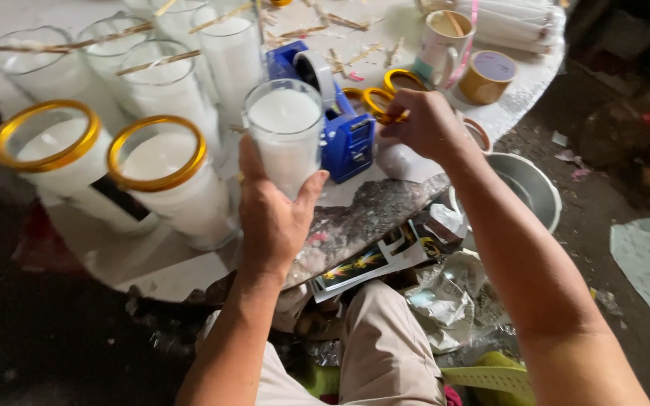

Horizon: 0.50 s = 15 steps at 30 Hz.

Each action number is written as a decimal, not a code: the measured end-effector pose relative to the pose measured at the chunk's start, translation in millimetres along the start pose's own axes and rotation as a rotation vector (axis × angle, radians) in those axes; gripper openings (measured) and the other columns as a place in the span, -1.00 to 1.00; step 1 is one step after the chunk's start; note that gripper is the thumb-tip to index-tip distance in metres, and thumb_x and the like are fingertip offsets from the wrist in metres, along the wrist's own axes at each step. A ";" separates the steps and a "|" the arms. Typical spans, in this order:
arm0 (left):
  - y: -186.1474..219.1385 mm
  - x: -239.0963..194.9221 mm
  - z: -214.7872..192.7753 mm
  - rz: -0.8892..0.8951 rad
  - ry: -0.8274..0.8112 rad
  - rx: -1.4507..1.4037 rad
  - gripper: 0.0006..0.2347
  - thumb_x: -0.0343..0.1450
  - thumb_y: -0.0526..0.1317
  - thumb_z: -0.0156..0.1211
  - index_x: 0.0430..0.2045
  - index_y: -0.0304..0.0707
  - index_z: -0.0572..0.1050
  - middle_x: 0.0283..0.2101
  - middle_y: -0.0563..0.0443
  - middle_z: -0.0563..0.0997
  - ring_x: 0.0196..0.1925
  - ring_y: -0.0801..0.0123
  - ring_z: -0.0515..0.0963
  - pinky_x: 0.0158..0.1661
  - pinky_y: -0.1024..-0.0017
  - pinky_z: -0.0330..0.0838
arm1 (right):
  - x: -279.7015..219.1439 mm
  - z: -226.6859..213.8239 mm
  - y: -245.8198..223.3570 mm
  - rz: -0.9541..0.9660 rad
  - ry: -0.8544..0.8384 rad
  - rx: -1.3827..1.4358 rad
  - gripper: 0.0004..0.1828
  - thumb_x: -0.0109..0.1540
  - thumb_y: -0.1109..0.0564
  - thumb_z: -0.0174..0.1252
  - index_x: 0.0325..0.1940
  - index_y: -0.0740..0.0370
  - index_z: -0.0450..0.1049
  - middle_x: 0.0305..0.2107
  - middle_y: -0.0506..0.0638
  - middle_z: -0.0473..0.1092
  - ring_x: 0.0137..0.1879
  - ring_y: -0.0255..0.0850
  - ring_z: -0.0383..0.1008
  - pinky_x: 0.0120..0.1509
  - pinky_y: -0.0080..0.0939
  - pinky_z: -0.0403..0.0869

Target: The person decorates glass candle holders by applying gold rings to the rims and attaching printed labels to the sides. They use scissors to trim wicks and a brush to apply adhesive to the rings before pressing them onto the glass.

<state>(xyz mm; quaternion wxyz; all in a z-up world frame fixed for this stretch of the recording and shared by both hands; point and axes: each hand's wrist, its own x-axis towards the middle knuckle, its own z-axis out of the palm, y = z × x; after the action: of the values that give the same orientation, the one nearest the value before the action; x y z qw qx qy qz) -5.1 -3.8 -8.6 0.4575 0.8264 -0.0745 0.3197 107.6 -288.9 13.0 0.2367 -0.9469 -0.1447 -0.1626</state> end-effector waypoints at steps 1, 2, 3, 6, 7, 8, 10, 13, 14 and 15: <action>2.6 0.2 -5.2 -0.006 0.012 0.013 -0.11 0.31 0.03 0.51 0.37 -0.53 0.06 0.19 -0.66 0.40 0.11 -0.52 0.52 0.08 -0.32 0.41 | 1.5 5.7 0.8 -0.015 -0.007 0.009 -0.65 0.08 -0.03 0.52 -0.17 0.13 0.59 -0.32 0.11 0.53 -0.07 0.20 0.56 0.00 0.22 0.51; 7.1 1.5 -7.0 -0.025 0.004 -0.005 -0.12 0.30 0.01 0.53 0.37 -0.50 0.06 0.18 -0.59 0.43 0.10 -0.46 0.55 0.09 -0.27 0.44 | 1.0 7.2 4.6 0.019 -0.011 -0.050 -0.65 0.07 -0.06 0.53 -0.21 0.09 0.59 -0.34 0.11 0.54 -0.09 0.21 0.57 0.00 0.21 0.52; 12.0 2.7 -8.1 -0.043 -0.005 -0.022 -0.13 0.30 -0.01 0.55 0.38 -0.47 0.07 0.18 -0.52 0.45 0.10 -0.39 0.57 0.09 -0.21 0.46 | 0.5 8.3 9.2 0.053 -0.014 -0.108 -0.66 0.07 -0.10 0.54 -0.25 0.06 0.60 -0.36 0.11 0.54 -0.11 0.21 0.57 0.01 0.21 0.52; 14.7 2.4 -10.3 -0.035 -0.015 -0.046 -0.14 0.32 -0.01 0.52 0.39 -0.41 0.05 0.15 -0.46 0.46 0.13 -0.38 0.56 0.11 -0.22 0.45 | -3.8 0.9 4.9 0.074 -0.064 -0.088 -0.70 0.09 -0.08 0.51 -0.24 0.02 0.58 -0.33 0.10 0.53 -0.11 0.21 0.56 -0.01 0.23 0.51; 13.2 2.7 -9.7 -0.032 -0.016 -0.049 -0.14 0.32 -0.01 0.52 0.39 -0.41 0.05 0.15 -0.46 0.46 0.13 -0.38 0.56 0.11 -0.22 0.45 | -4.1 1.1 6.5 0.076 -0.061 -0.090 -0.70 0.09 -0.08 0.51 -0.24 0.02 0.58 -0.33 0.10 0.53 -0.11 0.21 0.56 -0.01 0.23 0.51; 11.1 2.3 -9.0 -0.026 -0.015 -0.053 -0.14 0.32 -0.02 0.52 0.40 -0.40 0.04 0.15 -0.46 0.46 0.13 -0.38 0.56 0.12 -0.23 0.45 | -4.9 1.9 8.2 0.080 -0.059 -0.065 -0.70 0.08 -0.08 0.53 -0.24 0.01 0.60 -0.33 0.08 0.54 -0.11 0.18 0.57 0.01 0.18 0.52; 13.2 2.5 -10.7 -0.021 -0.016 -0.060 -0.14 0.33 -0.02 0.52 0.40 -0.39 0.03 0.15 -0.46 0.46 0.13 -0.38 0.56 0.12 -0.24 0.44 | -6.0 2.0 10.1 0.086 -0.057 -0.044 -0.70 0.07 -0.07 0.55 -0.25 -0.01 0.62 -0.32 0.05 0.55 -0.11 0.15 0.59 0.03 0.13 0.53; 19.5 3.2 -14.7 -0.004 -0.019 -0.070 -0.16 0.35 -0.05 0.51 0.40 -0.40 0.02 0.19 -0.49 0.43 0.15 -0.43 0.53 0.13 -0.27 0.42 | -6.7 -0.2 8.9 0.090 -0.068 -0.031 -0.65 0.05 -0.11 0.55 -0.23 0.02 0.61 -0.32 0.10 0.53 -0.10 0.21 0.57 0.03 0.19 0.51; 17.8 3.1 -13.7 -0.006 -0.020 -0.061 -0.16 0.35 -0.04 0.51 0.40 -0.38 0.02 0.19 -0.47 0.43 0.15 -0.42 0.53 0.13 -0.27 0.42 | -7.2 -1.3 7.6 0.109 -0.065 -0.027 -0.63 0.05 -0.15 0.56 -0.22 0.00 0.62 -0.33 0.07 0.54 -0.11 0.17 0.57 0.03 0.16 0.51; 15.9 3.1 -12.6 -0.007 -0.021 -0.051 -0.16 0.35 -0.03 0.51 0.40 -0.37 0.02 0.19 -0.45 0.42 0.16 -0.42 0.53 0.13 -0.27 0.42 | -7.6 -2.3 6.3 0.129 -0.062 -0.023 -0.62 0.04 -0.19 0.57 -0.22 -0.03 0.63 -0.34 0.04 0.54 -0.12 0.13 0.58 0.03 0.13 0.51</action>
<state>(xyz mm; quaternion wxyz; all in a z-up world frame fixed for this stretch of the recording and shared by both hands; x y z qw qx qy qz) -15.1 -2.3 9.3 0.4787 0.8181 -0.0845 0.3073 102.4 -296.8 9.5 0.2310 -0.9615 -0.0889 -0.1194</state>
